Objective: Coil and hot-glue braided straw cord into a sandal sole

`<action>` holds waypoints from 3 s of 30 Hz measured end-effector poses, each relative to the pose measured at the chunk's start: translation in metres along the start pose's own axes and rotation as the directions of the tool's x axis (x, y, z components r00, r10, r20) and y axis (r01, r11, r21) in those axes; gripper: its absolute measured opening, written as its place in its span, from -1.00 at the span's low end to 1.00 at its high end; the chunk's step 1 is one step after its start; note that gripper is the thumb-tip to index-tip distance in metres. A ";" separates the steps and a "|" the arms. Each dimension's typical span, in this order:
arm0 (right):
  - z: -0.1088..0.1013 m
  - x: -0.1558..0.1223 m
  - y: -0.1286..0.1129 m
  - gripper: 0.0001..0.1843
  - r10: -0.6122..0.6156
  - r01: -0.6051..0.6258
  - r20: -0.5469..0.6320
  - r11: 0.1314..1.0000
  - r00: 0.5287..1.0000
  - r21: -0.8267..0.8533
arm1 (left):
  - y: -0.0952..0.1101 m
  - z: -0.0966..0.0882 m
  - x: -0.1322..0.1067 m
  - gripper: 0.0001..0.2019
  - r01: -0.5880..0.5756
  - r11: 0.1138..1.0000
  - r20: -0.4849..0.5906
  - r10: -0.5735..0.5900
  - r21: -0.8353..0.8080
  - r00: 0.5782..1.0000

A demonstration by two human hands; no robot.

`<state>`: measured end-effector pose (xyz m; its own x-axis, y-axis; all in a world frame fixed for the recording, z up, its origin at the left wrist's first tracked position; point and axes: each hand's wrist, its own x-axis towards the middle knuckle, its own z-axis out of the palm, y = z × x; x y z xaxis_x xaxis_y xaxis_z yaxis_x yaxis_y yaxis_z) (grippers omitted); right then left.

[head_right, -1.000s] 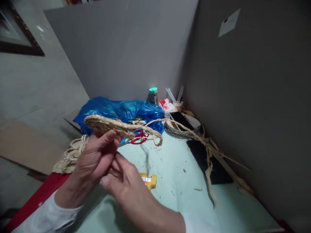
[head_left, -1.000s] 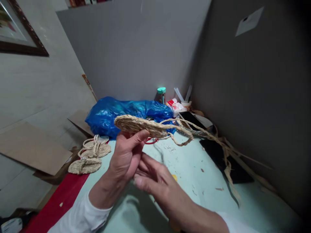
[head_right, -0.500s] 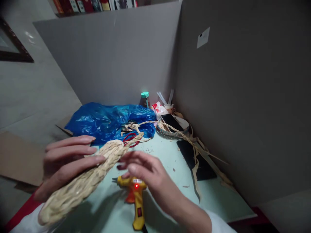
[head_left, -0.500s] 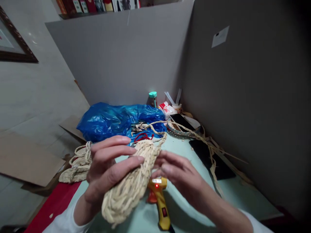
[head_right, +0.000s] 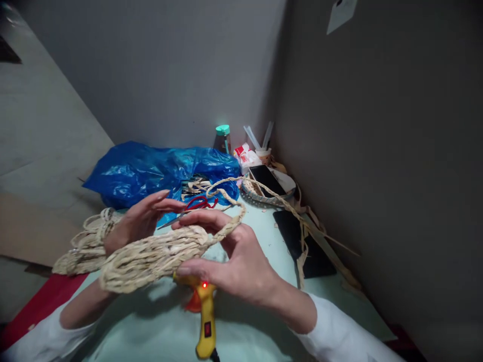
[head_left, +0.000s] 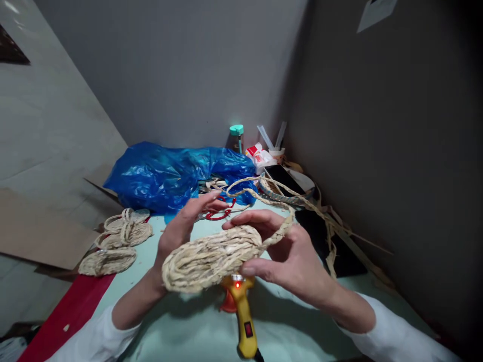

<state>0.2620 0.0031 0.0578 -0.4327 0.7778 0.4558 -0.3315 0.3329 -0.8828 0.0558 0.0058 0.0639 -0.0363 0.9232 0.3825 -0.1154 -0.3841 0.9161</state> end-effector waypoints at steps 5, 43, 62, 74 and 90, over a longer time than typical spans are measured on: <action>-0.004 0.008 0.009 -0.46 -0.109 0.104 -0.033 0.986 0.993 -0.129 | -0.016 -0.001 0.005 -0.36 0.055 0.997 0.125 -0.061 0.045 0.990; -0.024 0.015 0.042 -0.59 -0.285 0.199 -0.414 0.950 0.865 -0.239 | -0.031 -0.028 0.013 -0.66 0.363 0.929 -0.258 -0.369 -0.072 0.893; -0.018 0.009 0.058 -0.64 -0.114 0.052 -0.364 0.983 0.924 -0.175 | -0.054 -0.038 0.003 -0.60 0.359 0.924 -0.253 -0.318 0.136 0.914; -0.015 0.002 0.061 -0.63 -0.162 0.092 -0.289 0.966 0.944 -0.240 | -0.046 -0.036 0.004 -0.78 0.342 0.918 -0.201 -0.303 0.199 0.931; -0.015 0.002 0.058 -0.62 -0.132 0.079 -0.283 0.979 0.950 -0.190 | -0.041 -0.036 -0.005 -0.71 0.260 0.870 -0.200 -0.190 0.419 0.961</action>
<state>0.2542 0.0315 0.0052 -0.1304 0.8458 0.5174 -0.1992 0.4889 -0.8493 0.0245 0.0174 0.0205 -0.2118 0.9626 0.1691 0.3060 -0.0990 0.9469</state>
